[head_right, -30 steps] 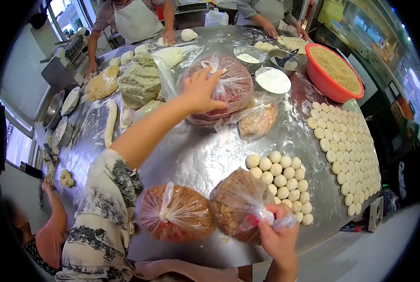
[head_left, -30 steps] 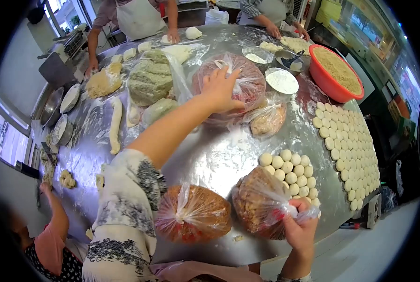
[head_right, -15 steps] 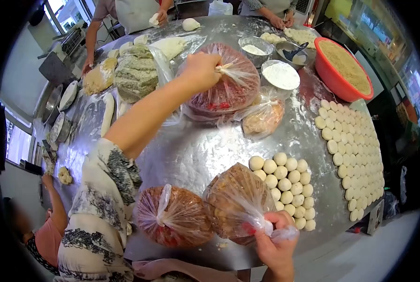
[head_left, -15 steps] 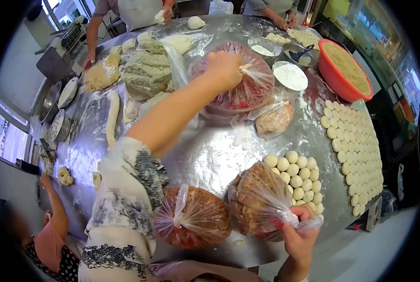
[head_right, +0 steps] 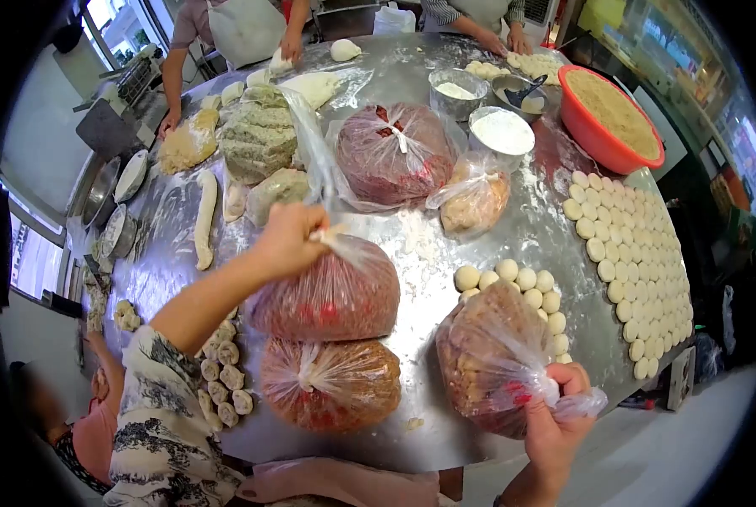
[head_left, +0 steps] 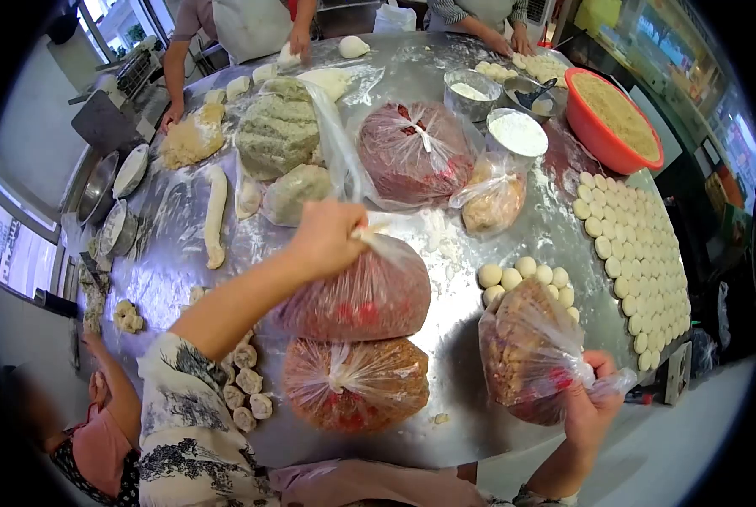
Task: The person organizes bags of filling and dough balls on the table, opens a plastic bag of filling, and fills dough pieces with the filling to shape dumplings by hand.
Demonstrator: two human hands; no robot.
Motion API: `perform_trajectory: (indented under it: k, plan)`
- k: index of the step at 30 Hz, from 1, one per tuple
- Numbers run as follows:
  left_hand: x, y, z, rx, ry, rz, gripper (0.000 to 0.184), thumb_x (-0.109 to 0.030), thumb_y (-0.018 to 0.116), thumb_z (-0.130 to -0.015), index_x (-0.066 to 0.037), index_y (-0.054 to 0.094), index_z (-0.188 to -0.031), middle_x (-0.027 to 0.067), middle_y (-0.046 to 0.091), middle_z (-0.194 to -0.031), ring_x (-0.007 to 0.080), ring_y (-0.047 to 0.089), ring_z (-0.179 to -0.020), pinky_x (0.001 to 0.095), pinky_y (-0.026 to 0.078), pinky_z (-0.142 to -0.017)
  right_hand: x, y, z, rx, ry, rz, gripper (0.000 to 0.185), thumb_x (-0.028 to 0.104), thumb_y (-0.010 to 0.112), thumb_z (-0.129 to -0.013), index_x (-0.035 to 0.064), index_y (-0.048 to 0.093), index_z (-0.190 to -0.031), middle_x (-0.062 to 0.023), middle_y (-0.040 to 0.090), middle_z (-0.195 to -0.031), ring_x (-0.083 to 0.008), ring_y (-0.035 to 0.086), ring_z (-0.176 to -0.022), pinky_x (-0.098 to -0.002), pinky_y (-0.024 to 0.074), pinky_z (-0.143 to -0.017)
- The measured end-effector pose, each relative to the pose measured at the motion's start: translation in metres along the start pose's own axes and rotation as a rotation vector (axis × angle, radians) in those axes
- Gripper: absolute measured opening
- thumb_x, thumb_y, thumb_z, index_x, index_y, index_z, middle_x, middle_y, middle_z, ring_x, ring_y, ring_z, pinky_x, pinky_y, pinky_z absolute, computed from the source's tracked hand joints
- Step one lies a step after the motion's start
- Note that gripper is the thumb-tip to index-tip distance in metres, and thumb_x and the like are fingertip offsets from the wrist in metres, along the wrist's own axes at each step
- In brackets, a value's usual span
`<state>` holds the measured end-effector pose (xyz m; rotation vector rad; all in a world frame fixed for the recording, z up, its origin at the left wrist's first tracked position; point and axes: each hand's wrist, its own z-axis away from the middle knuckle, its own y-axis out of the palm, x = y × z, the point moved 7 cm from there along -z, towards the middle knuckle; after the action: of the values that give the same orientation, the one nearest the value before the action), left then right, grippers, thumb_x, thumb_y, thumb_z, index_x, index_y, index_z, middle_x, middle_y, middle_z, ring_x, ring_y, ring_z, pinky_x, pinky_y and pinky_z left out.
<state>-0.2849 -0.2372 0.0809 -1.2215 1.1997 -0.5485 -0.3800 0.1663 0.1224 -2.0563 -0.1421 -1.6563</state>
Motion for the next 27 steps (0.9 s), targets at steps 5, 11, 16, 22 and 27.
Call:
perform_trajectory:
  k: [5,11,16,22,27]
  plan:
    - [-0.001,-0.009,0.028,0.344,-0.048,-0.028,0.044,-0.04,0.075,-0.074,-0.016,0.06,-0.109,0.0098,0.063,-0.1,0.0287,0.055,-0.101,0.0429,0.037,-0.086,0.008,0.007,-0.007,0.021,0.001,-0.033,0.018,0.009,0.072,-0.082,0.0001,0.059,-0.09,-0.0013,0.051,-0.086,-0.0105,0.047,-0.076,-0.0222,0.0363,-0.07]
    - [0.005,-0.002,-0.066,0.169,0.112,-0.004,0.068,-0.044,0.07,-0.08,-0.015,0.046,-0.136,0.0139,0.048,-0.134,0.0327,0.045,-0.125,0.0518,0.032,-0.103,0.014,0.021,-0.017,0.108,-0.059,0.027,0.018,0.009,0.074,-0.077,-0.0001,0.06,-0.085,-0.0035,0.052,-0.083,-0.0133,0.049,-0.075,-0.0251,0.0377,-0.069]
    - [0.017,0.047,-0.179,-0.044,-0.058,-0.27,0.076,-0.051,0.074,-0.074,-0.012,0.047,-0.133,0.0104,0.045,-0.138,0.0316,0.039,-0.129,0.0517,0.033,-0.102,0.001,0.016,-0.021,0.173,-0.009,0.106,0.023,0.015,0.073,-0.077,0.001,0.057,-0.085,-0.0021,0.048,-0.084,-0.0119,0.044,-0.076,-0.0234,0.0343,-0.07]
    - [0.02,0.061,-0.228,-0.018,-0.135,-0.42,0.06,-0.05,0.074,-0.073,-0.01,0.059,-0.115,0.0115,0.059,-0.122,0.0308,0.051,-0.116,0.0476,0.038,-0.093,-0.021,0.002,-0.025,0.028,0.088,0.035,0.034,0.022,0.081,-0.073,0.0026,0.056,-0.086,-0.0006,0.044,-0.085,-0.0098,0.042,-0.075,-0.0209,0.0322,-0.068]
    - [0.03,0.054,-0.228,-0.096,-0.07,-0.319,0.036,-0.04,0.064,-0.081,-0.008,0.066,-0.097,0.0152,0.068,-0.095,0.035,0.061,-0.093,0.0454,0.044,-0.083,-0.03,-0.001,-0.029,-0.015,0.021,0.09,0.034,0.023,0.078,-0.078,0.002,0.054,-0.089,-0.0007,0.044,-0.085,-0.0095,0.043,-0.076,-0.021,0.0328,-0.069]
